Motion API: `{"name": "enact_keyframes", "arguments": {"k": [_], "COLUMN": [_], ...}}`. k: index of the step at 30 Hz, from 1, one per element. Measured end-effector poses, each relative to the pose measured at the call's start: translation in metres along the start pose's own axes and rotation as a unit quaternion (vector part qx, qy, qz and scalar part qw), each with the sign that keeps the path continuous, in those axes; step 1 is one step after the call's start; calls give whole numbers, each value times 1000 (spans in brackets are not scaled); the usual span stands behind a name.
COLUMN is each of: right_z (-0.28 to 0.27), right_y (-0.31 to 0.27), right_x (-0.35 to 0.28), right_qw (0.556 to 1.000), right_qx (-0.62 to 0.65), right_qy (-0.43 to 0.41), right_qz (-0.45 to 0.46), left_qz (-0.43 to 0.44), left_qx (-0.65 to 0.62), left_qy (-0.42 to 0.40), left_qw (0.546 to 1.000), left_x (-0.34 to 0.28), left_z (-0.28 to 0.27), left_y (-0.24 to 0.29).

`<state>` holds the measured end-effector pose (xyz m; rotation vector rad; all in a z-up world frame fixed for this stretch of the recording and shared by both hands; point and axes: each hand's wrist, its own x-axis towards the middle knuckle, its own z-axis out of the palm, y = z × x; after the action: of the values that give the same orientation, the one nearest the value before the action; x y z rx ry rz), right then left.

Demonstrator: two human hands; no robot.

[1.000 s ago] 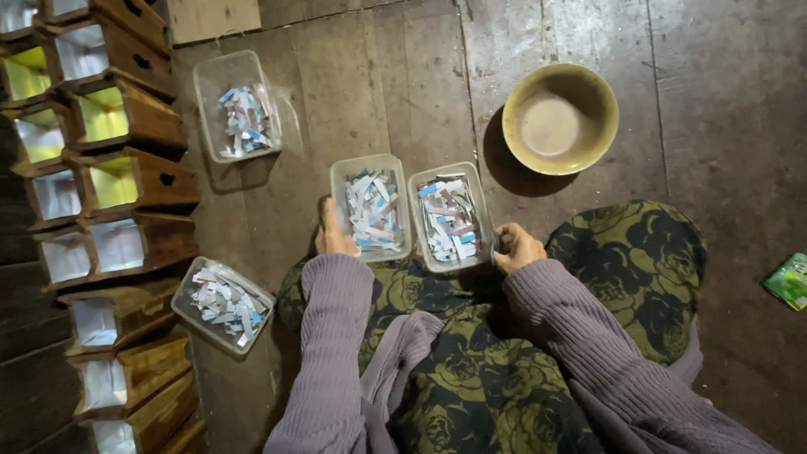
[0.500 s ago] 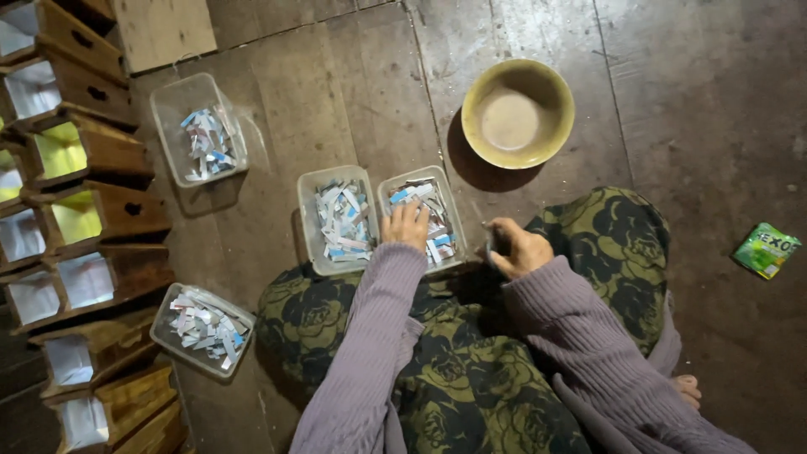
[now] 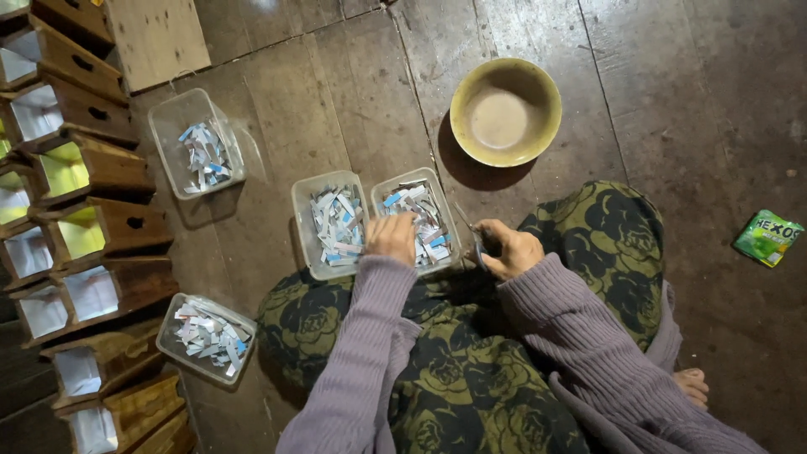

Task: The person sits on the floor and uses scissors to cut small rectangular pieces of paper or cardstock into smaller strips. They transfer the cut pieces between a bowl and several plastic containers, occasionally picking up a dropped piece from the floor.

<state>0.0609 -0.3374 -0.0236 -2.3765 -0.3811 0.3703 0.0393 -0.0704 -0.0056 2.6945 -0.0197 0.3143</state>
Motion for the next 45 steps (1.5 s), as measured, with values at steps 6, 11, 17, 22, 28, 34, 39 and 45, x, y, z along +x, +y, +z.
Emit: {"name": "enact_keyframes", "arguments": {"k": [6,11,17,22,28,34,39,45], "right_z": [-26,-4,4,0,-2,-11,3,18], "right_y": [-70,-68,-70,-71,-72,-81,-53,-36], "right_x": [-7,-17,-19,-18,-21,-20,-23,-30], "right_qw": [990,988,978,974,971,966,965,981], "right_qx": [129,102,36,-17,-26,-45,2,52], "right_qy": [36,16,16,31,33,33,9,-31], "right_qz": [-46,-111,-206,-223,-237,-251,-262,-185], "left_qz": [-342,-359,-322,-311,-316,-300,-320,-336], "left_qx": [-517,-561,-521,-518,-521,-513,-526,-507], "left_qy": [0,13,8,11,10,13,7,-3], "left_qw": [785,746,791,797,793,804,788,794], "left_x": [-32,-47,-53,-44,-46,-45,-58,-62], "left_z": [-40,-45,-41,-59,-60,-69,-46,-50], "left_y": [33,41,40,53,52,55,58,62]}}
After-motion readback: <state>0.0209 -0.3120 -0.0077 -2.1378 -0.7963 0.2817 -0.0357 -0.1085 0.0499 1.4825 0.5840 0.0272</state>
